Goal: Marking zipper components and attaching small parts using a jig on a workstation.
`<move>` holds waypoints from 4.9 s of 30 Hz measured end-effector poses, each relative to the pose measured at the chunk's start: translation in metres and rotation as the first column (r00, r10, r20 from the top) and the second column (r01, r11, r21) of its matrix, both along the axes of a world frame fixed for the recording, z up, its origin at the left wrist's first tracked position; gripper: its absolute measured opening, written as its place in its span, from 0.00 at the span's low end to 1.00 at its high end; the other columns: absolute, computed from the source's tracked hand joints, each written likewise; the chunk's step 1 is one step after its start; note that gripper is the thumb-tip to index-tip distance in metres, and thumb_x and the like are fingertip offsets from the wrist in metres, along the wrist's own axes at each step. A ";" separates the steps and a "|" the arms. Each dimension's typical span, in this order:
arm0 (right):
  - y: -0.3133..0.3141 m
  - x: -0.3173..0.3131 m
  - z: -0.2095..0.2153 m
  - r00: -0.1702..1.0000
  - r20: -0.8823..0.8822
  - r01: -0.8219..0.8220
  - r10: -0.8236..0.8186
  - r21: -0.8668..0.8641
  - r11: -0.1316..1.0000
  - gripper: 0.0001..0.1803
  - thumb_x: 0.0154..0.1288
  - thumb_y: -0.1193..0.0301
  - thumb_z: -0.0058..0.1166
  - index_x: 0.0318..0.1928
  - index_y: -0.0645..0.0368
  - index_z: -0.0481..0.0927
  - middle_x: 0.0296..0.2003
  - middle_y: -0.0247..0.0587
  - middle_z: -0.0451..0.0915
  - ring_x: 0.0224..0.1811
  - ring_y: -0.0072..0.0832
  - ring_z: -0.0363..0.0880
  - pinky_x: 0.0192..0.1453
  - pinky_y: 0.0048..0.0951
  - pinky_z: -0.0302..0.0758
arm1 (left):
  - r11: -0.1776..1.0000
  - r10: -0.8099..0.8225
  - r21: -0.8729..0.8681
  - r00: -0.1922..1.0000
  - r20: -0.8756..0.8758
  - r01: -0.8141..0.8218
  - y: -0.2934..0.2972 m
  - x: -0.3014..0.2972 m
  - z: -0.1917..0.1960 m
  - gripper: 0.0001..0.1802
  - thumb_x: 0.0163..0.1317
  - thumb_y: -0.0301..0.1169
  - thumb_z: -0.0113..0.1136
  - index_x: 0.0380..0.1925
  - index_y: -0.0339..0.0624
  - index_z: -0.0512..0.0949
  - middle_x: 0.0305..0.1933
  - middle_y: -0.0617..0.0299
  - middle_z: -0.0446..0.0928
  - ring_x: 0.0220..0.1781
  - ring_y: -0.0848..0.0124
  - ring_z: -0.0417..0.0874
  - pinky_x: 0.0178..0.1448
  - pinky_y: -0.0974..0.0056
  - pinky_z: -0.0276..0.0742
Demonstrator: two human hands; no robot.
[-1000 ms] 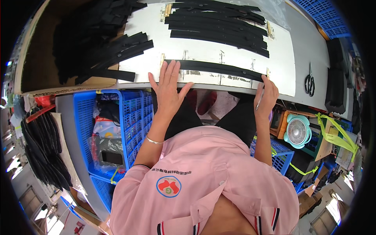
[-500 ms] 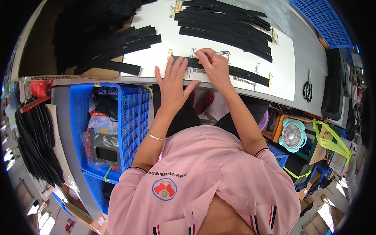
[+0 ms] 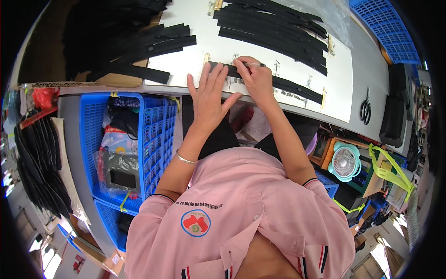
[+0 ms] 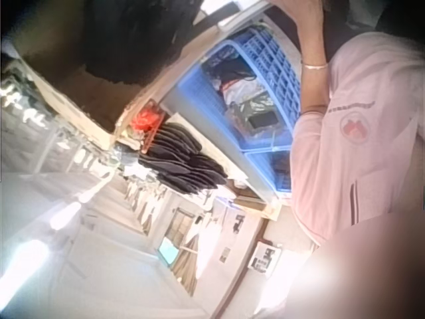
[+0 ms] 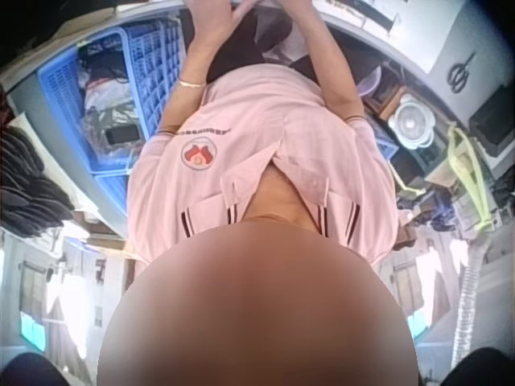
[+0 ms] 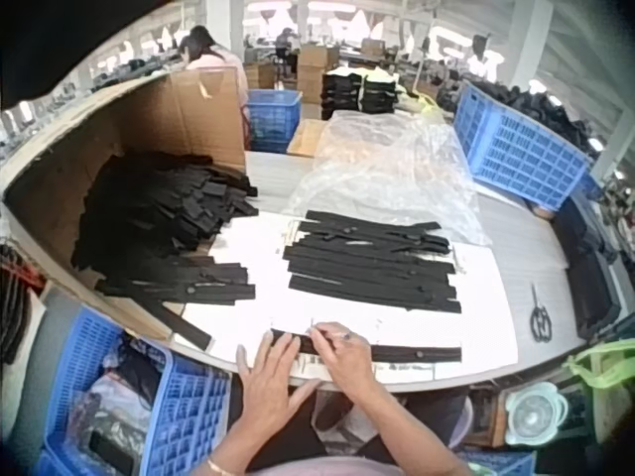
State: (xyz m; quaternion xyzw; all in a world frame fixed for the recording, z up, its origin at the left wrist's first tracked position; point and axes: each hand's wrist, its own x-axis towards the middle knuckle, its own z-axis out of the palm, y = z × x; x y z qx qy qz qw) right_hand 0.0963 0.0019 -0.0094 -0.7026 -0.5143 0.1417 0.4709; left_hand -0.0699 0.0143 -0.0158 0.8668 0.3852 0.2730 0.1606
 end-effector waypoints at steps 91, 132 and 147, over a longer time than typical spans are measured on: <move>-0.133 0.154 0.000 0.937 -0.177 0.306 -0.301 -0.002 0.952 0.12 0.72 0.67 0.60 0.38 0.63 0.88 0.27 0.38 0.87 0.27 0.20 0.83 0.32 0.24 0.75 | 0.924 -0.336 -0.069 0.883 0.328 0.377 -0.049 0.185 0.015 0.07 0.57 0.28 0.71 0.36 0.43 0.87 0.45 0.64 0.84 0.53 0.62 0.79 0.63 0.57 0.66; -0.141 0.149 0.001 0.851 -0.345 0.448 -0.397 0.083 0.890 0.14 0.78 0.69 0.55 0.38 0.66 0.86 0.27 0.30 0.80 0.25 0.13 0.70 0.33 0.18 0.70 | 0.994 -0.039 0.106 0.986 0.165 0.022 0.095 0.109 0.001 0.22 0.67 0.25 0.59 0.61 0.52 0.78 0.69 0.57 0.73 0.78 0.53 0.64 0.82 0.35 0.39; -0.144 0.156 -0.009 0.862 -0.339 0.428 -0.376 0.090 0.899 0.13 0.78 0.67 0.56 0.42 0.65 0.87 0.29 0.30 0.81 0.25 0.11 0.69 0.30 0.16 0.65 | 0.926 0.105 0.335 0.972 0.211 -0.173 0.110 0.025 0.033 0.10 0.51 0.24 0.71 0.30 0.47 0.79 0.43 0.62 0.81 0.56 0.61 0.80 0.76 0.43 0.56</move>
